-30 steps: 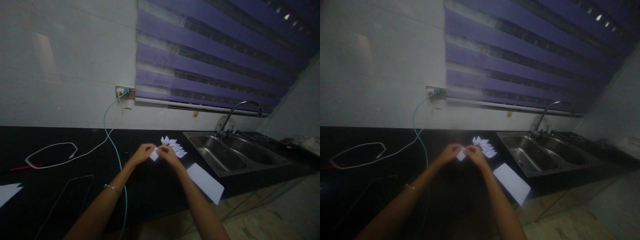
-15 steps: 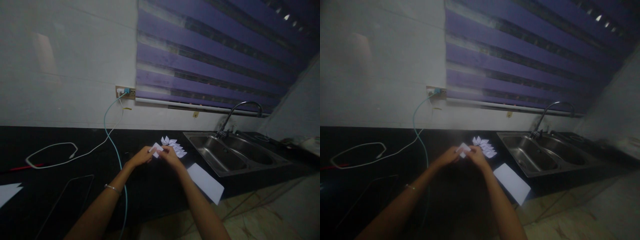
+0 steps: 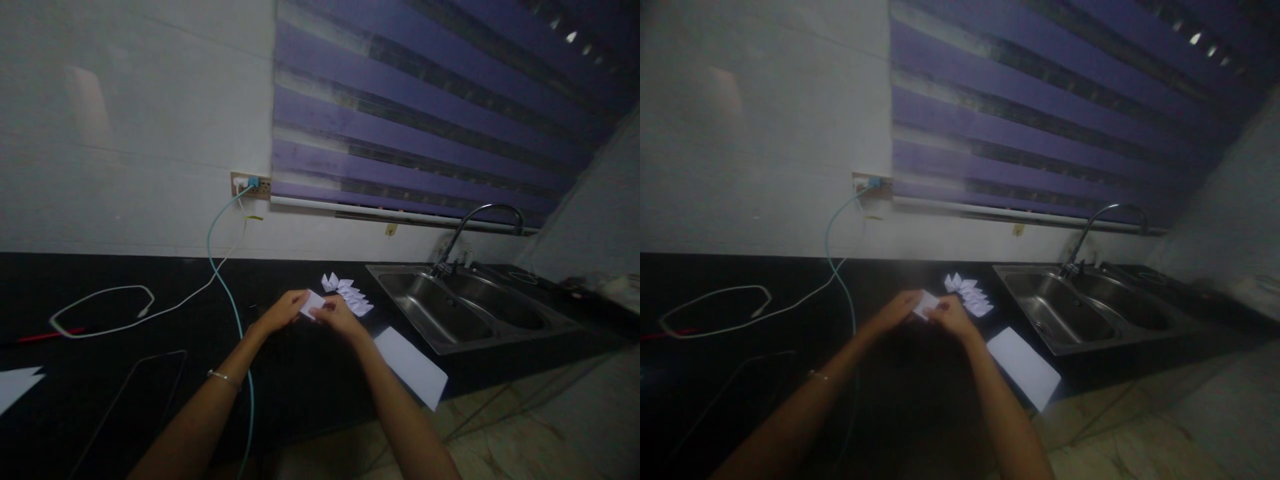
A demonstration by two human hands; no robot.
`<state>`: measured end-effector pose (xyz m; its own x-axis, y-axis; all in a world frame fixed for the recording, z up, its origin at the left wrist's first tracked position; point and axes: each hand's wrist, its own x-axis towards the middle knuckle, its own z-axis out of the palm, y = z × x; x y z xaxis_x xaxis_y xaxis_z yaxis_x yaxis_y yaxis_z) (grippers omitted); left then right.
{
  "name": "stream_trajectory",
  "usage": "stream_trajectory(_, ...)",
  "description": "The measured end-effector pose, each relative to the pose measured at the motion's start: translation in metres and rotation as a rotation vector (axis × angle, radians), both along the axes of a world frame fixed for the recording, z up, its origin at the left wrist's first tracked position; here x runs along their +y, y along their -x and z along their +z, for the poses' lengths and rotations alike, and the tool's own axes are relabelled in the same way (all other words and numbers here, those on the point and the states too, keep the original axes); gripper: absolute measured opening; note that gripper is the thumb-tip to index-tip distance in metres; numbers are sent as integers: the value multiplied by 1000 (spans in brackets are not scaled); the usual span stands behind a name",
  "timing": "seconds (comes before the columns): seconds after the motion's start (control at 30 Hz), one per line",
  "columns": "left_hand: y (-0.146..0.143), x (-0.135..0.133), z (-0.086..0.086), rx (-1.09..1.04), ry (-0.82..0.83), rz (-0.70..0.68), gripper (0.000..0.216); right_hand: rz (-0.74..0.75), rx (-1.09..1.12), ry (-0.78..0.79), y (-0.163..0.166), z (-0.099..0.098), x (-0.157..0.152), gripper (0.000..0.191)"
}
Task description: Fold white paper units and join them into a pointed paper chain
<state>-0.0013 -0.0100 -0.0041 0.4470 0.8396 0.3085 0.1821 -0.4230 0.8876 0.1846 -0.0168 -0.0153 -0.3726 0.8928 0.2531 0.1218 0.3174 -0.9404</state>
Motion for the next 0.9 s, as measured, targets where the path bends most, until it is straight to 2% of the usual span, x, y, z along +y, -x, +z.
stream_trajectory(0.1,-1,2,2,16,-71,46,50,41,-22,6,1,1,-1,32)
stream_trajectory(0.43,1,2,6,-38,13,43,57,6,14,35,9,6,-4,41)
stream_trajectory(0.73,0,8,-5,101,-47,97,63,-183,40,-84,7,4,2,41)
stream_trajectory(0.9,-2,6,0,97,-24,71,65,-117,109,10,8,7,-1,34)
